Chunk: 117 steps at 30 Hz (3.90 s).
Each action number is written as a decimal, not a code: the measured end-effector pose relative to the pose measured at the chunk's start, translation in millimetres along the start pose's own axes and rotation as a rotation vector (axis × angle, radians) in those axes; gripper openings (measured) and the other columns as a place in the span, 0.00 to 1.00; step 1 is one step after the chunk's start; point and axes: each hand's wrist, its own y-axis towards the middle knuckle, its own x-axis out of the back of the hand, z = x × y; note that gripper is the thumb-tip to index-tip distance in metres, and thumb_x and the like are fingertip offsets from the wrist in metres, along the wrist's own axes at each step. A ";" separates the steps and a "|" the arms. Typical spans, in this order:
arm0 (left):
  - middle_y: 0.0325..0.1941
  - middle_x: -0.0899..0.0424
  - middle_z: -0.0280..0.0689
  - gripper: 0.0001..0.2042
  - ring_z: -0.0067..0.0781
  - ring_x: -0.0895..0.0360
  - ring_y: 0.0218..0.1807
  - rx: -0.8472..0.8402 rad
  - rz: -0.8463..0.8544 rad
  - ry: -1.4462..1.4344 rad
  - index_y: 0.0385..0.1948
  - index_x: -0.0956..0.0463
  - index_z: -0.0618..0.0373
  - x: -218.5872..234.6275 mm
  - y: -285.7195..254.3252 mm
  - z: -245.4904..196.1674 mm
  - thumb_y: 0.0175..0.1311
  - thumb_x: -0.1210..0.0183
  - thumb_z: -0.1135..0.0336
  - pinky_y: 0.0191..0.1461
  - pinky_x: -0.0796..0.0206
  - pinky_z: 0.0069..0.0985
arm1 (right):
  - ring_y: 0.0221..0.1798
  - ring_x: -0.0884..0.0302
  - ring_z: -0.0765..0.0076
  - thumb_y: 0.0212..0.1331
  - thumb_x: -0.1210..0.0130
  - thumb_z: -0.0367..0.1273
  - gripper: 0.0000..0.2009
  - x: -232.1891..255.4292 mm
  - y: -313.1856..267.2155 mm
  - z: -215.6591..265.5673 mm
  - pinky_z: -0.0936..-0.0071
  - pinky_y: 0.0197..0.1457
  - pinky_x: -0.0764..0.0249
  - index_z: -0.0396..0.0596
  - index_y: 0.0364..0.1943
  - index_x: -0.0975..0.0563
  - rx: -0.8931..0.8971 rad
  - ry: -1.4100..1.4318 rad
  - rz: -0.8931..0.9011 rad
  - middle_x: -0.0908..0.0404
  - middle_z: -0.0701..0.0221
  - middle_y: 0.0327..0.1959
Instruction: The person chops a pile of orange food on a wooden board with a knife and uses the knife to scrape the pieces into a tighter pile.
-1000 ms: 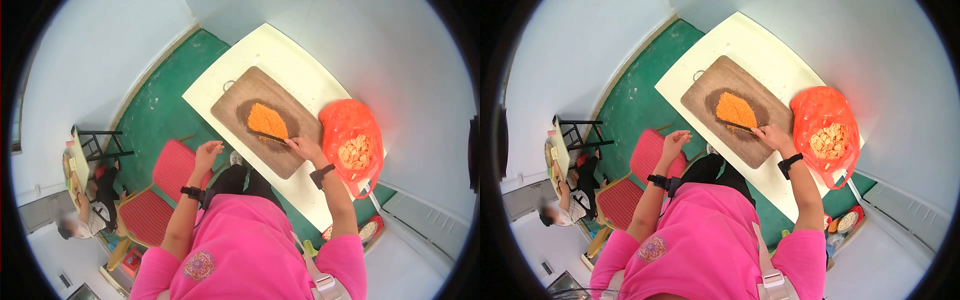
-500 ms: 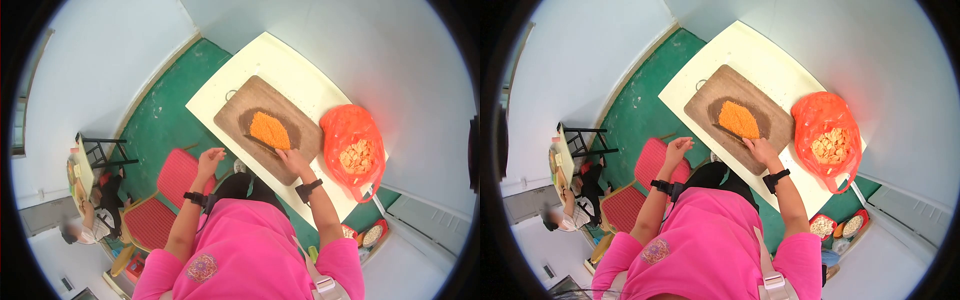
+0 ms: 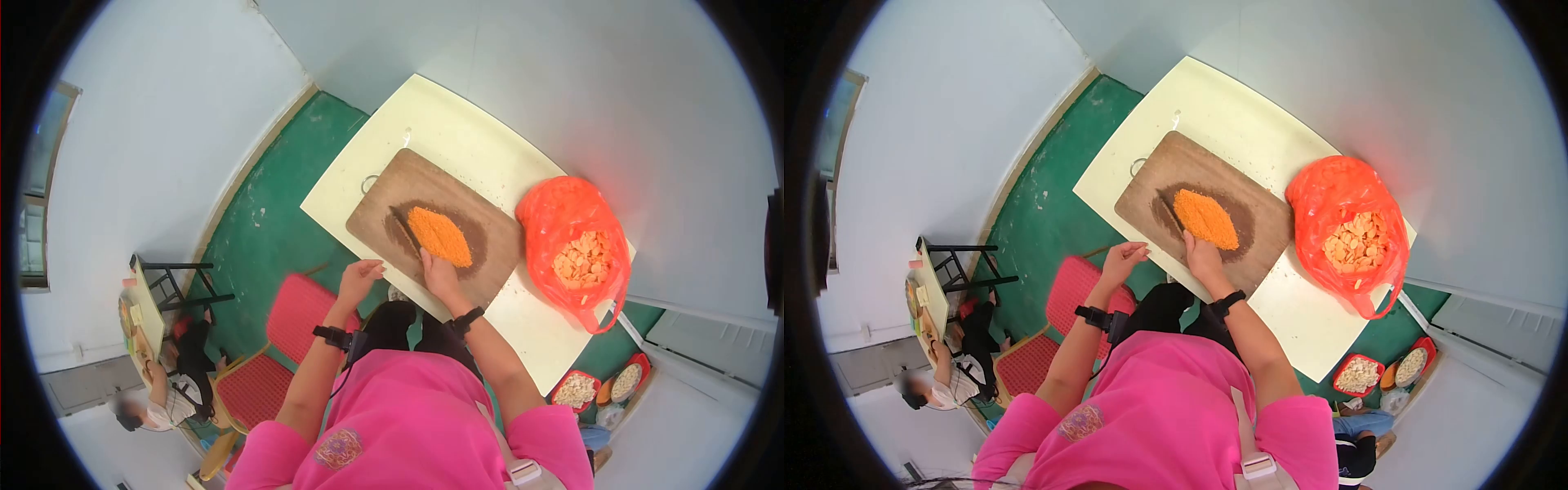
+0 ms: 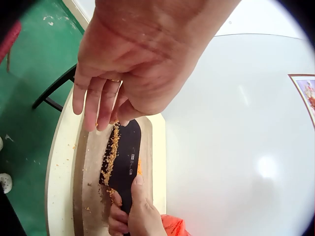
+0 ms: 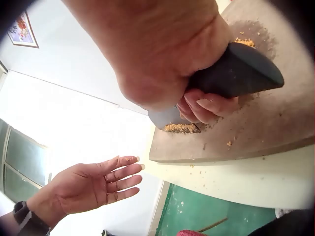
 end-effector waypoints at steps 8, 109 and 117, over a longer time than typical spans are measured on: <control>0.43 0.12 0.41 0.27 0.31 0.16 0.44 0.059 0.208 0.371 0.50 0.21 0.68 -29.2 27.0 -17.7 0.75 0.51 0.47 0.47 0.27 0.30 | 0.45 0.21 0.31 0.77 0.70 0.50 0.34 -24.8 -3.0 26.6 0.44 0.51 0.28 0.33 0.32 0.20 -0.008 0.250 -0.253 0.19 0.40 0.32; 0.26 0.22 0.61 0.39 0.67 0.23 0.34 -0.023 0.079 0.624 0.23 0.23 0.72 -52.3 88.9 -57.2 0.78 0.70 0.41 0.40 0.35 0.52 | 0.83 0.61 0.61 0.74 0.67 0.36 0.29 16.6 -24.9 -71.0 0.58 0.81 0.58 0.47 0.77 0.50 -0.450 -0.350 -0.799 0.57 0.65 0.82; 0.27 0.21 0.62 0.40 0.67 0.23 0.37 -0.034 0.119 0.650 0.24 0.22 0.72 -48.7 95.3 -51.6 0.78 0.71 0.40 0.43 0.34 0.52 | 0.83 0.59 0.60 0.73 0.66 0.34 0.28 11.2 -24.6 -73.4 0.60 0.81 0.56 0.47 0.77 0.48 -0.431 -0.345 -0.850 0.55 0.65 0.82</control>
